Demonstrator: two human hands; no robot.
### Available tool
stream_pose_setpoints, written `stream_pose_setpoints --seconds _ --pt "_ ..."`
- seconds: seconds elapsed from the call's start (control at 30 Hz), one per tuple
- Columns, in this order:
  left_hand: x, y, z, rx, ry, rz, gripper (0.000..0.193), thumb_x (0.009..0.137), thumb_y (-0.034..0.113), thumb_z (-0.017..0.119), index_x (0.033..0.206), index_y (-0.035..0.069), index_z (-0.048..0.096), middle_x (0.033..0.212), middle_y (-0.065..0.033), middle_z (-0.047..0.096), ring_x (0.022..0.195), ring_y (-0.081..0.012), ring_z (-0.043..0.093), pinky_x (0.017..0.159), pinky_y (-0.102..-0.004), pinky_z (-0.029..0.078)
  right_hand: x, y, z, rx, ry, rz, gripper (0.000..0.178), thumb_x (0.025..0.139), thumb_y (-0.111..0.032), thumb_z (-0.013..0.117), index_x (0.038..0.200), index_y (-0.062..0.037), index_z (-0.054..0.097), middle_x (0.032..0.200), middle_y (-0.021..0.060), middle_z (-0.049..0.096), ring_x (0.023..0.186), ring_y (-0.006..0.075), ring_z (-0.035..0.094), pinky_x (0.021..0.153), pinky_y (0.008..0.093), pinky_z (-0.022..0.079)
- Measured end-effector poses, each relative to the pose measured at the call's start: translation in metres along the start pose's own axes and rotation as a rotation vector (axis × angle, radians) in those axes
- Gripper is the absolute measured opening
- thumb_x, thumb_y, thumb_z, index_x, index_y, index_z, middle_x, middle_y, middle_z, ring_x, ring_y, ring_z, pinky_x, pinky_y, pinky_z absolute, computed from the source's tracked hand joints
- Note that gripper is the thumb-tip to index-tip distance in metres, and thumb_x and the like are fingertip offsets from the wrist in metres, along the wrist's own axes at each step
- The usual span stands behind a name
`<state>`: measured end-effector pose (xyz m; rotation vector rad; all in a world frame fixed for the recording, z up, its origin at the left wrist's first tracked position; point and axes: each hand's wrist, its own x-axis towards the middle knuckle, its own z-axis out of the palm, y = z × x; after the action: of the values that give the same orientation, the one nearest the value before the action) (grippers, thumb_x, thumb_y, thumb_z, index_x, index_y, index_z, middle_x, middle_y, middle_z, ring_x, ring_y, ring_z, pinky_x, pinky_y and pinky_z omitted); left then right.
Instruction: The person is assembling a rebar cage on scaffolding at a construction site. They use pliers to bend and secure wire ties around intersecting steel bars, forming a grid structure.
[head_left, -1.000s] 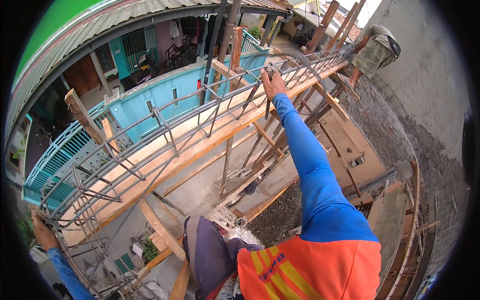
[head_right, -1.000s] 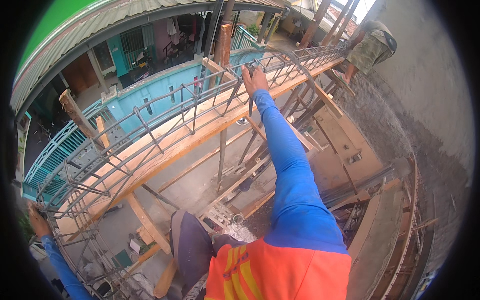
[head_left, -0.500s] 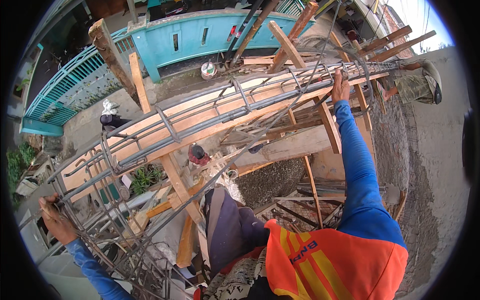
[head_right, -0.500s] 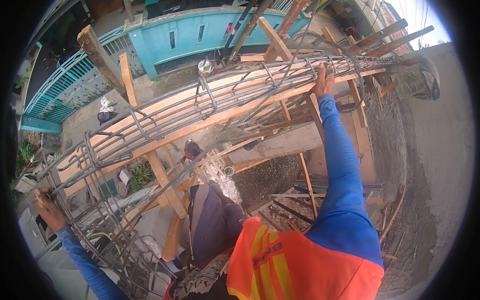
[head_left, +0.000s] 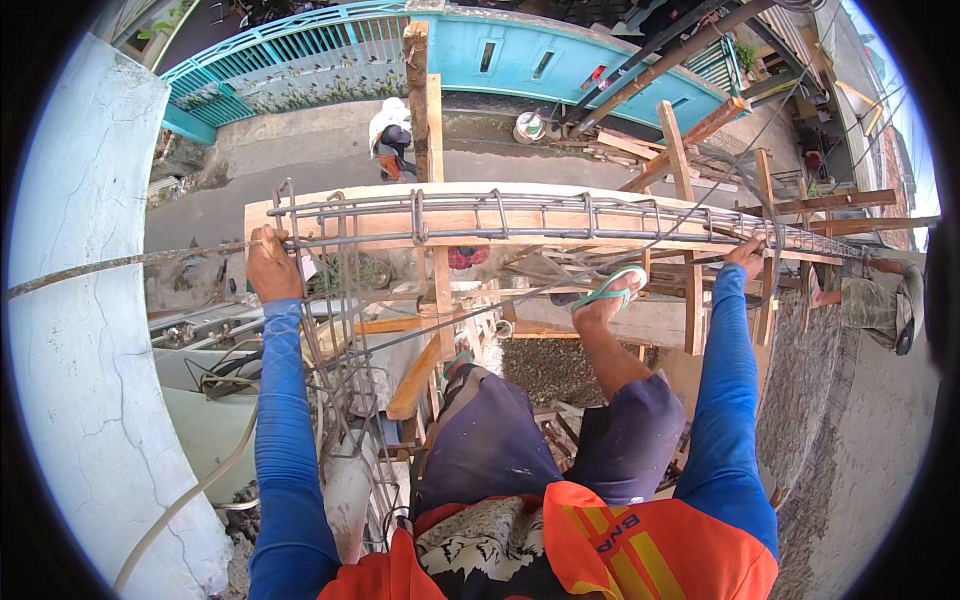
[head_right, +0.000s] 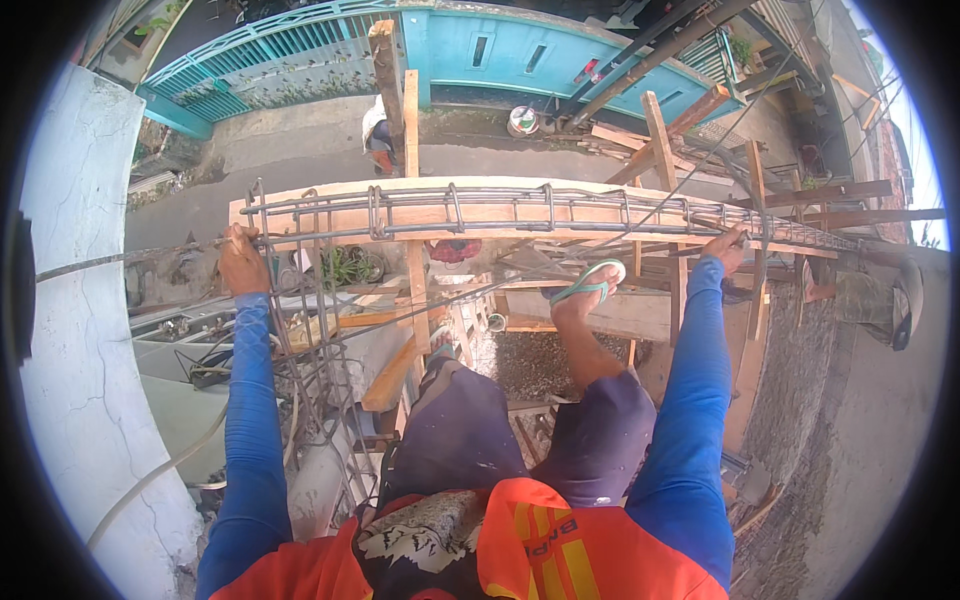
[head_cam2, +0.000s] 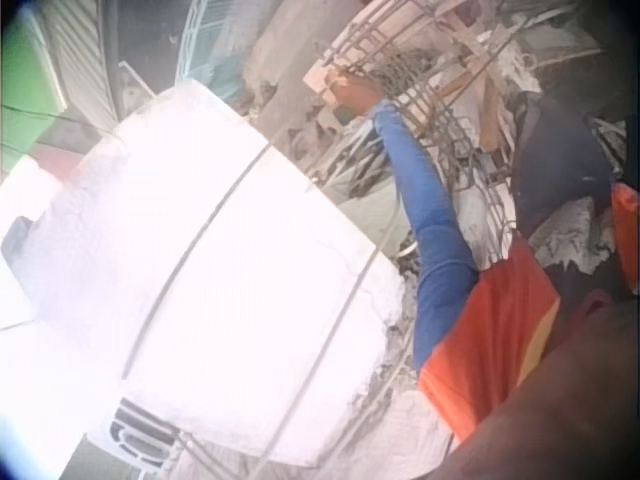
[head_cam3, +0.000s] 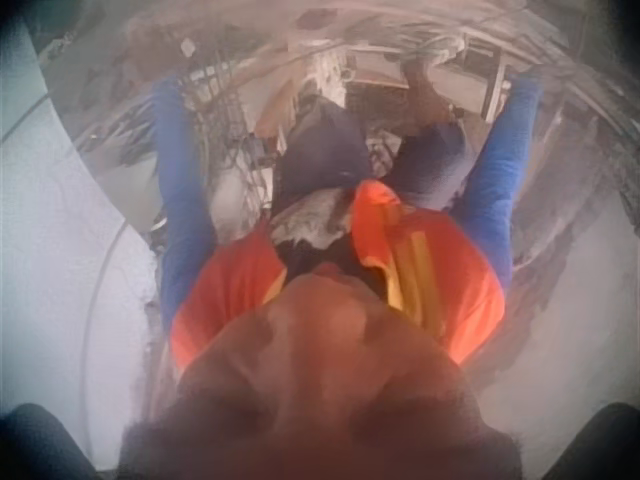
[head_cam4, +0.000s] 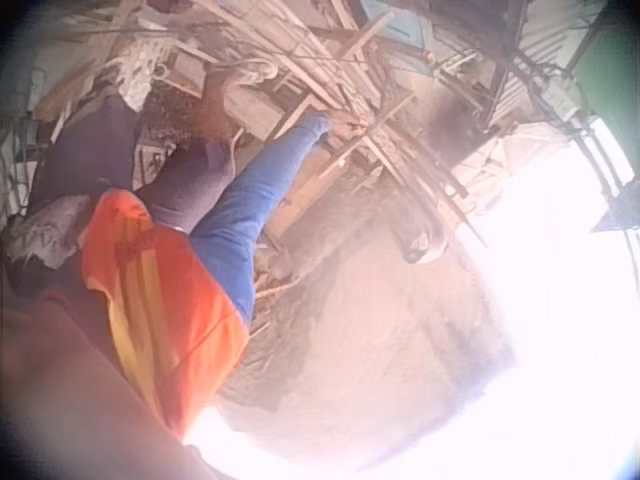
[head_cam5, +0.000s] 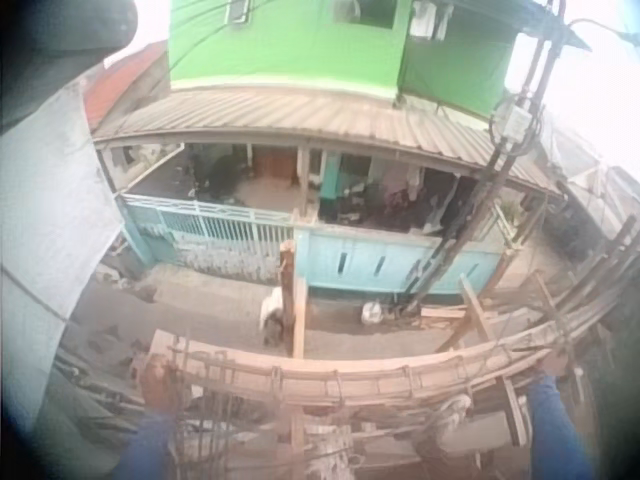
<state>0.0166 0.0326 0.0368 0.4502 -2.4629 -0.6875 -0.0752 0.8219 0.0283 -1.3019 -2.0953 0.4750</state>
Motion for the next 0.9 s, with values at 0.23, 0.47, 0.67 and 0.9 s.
stream_pose_setpoints --seconds 0.23,0.47,0.67,0.9 --pt "0.010 -0.005 -0.018 -0.039 -0.204 -0.017 0.035 0.104 0.028 0.040 0.089 0.003 0.059 0.083 -0.0192 0.064 0.080 -0.0422 0.061 0.071 -0.0487 0.048 -0.015 -0.122 -0.212 0.674 -0.391 -0.222 0.051 0.103 -0.049 0.035 0.114 -0.0024 0.053 0.095 0.0134 0.067 0.076 0.0244 0.067 0.059 0.0305 0.051" --pt "0.028 -0.003 -0.046 -0.062 -0.447 0.003 0.040 0.106 0.031 0.035 0.094 0.005 0.063 0.088 -0.0201 0.067 0.084 -0.0411 0.064 0.074 -0.0470 0.049 -0.283 -0.172 -0.355 0.605 -1.483 0.524 0.049 0.101 -0.055 0.038 0.097 -0.0058 0.044 0.061 0.0085 0.051 0.047 0.0240 0.058 0.043 0.0407 0.053" --pt "0.032 0.012 -0.053 -0.059 -0.512 -0.047 0.040 0.105 0.033 0.033 0.099 0.006 0.062 0.090 -0.0214 0.064 0.089 -0.0422 0.061 0.078 -0.0487 0.047 -0.327 -0.164 -0.410 0.348 -1.962 0.607 0.061 0.096 -0.010 0.056 0.149 -0.0020 0.027 0.097 0.0064 0.056 0.078 0.0209 0.066 0.071 0.0339 0.055" --pt "0.025 -0.004 -0.044 -0.024 -0.505 -0.053 0.040 0.105 0.031 0.032 0.096 0.004 0.060 0.091 -0.0225 0.063 0.089 -0.0437 0.060 0.080 -0.0504 0.046 -0.352 -0.243 -0.292 0.078 -1.875 -0.770 0.054 0.091 -0.008 0.057 0.144 -0.0047 0.042 0.083 0.0168 0.065 0.077 0.0287 0.066 0.073 0.0378 0.053"
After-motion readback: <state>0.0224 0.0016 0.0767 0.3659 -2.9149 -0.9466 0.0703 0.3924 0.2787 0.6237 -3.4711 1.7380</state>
